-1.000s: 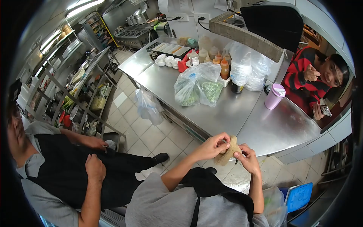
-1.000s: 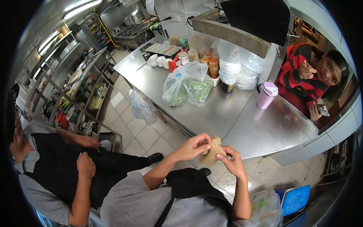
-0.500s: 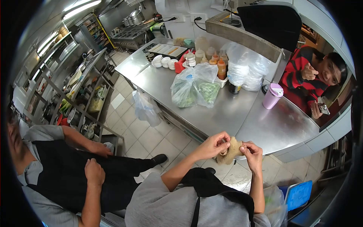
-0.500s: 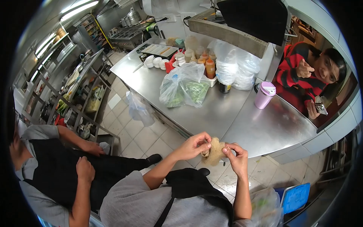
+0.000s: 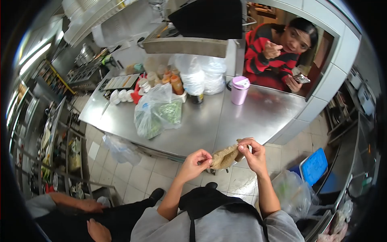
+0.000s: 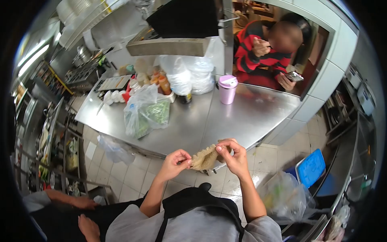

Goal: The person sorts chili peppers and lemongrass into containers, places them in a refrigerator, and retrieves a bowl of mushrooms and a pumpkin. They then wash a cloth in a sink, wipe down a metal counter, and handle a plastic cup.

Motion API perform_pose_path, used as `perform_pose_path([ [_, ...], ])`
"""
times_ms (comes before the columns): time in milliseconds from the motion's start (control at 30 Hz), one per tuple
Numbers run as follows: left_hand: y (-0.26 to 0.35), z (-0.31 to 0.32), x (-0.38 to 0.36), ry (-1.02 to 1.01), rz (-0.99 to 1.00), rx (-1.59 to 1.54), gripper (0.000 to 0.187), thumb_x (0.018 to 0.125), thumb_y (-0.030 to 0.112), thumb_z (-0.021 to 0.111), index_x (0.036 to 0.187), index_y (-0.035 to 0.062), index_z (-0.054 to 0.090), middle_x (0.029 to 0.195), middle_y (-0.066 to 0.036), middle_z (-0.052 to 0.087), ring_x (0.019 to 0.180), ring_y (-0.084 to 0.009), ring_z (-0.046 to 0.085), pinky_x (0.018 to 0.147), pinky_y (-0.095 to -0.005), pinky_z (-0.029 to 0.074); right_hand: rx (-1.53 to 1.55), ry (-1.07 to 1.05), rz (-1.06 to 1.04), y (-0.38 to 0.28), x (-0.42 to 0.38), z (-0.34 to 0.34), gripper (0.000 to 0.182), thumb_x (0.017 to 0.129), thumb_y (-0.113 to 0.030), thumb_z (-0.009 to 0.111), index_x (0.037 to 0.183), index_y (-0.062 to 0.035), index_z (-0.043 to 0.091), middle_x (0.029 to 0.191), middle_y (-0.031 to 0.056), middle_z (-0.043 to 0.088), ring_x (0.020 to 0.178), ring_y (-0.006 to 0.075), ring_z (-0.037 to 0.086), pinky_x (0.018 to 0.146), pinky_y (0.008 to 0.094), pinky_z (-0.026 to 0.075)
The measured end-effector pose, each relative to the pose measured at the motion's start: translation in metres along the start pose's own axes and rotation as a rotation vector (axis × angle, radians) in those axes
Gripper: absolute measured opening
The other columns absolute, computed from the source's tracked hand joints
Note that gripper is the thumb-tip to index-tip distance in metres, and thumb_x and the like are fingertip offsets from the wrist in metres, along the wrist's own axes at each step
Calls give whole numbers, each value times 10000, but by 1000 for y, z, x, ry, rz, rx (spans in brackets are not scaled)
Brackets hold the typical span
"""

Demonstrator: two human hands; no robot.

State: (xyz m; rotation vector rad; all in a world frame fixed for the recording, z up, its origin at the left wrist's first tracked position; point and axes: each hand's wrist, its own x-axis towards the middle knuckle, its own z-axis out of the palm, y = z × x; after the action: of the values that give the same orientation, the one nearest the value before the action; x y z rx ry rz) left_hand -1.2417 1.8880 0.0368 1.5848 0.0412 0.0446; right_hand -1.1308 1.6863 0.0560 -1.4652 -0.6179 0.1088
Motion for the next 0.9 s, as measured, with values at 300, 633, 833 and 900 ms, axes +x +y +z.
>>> perform_pose_path([
  [300,11,6,12,-32,125,106,67,829,18,538,878,2,495,835,-35,545,773,-96,553,732,-226,433,-10,35,67,-13,-7,-7,116,833,-130,572,844,-15,559,763,20,562,707,80,514,647,212,409],
  [633,8,34,57,-274,154,-734,137,860,40,479,993,31,450,843,-56,527,726,-170,583,701,-306,489,-22,121,-59,-29,-13,-21,108,862,-119,531,873,-12,528,747,-5,540,648,50,467,588,197,390],
  [833,-57,91,53,-473,-126,-62,320,809,74,549,1117,25,477,1025,-55,548,935,-131,524,826,-286,423,15,187,-13,-30,-20,-23,121,868,-130,525,882,-10,521,702,-30,509,587,6,405,514,166,330],
  [900,-65,97,44,-568,-185,-34,335,812,102,557,1131,24,492,1068,-46,541,970,-129,504,843,-287,410,-24,219,38,-31,-26,-30,122,871,-127,519,882,-6,517,654,-47,493,564,-3,379,486,168,296],
])
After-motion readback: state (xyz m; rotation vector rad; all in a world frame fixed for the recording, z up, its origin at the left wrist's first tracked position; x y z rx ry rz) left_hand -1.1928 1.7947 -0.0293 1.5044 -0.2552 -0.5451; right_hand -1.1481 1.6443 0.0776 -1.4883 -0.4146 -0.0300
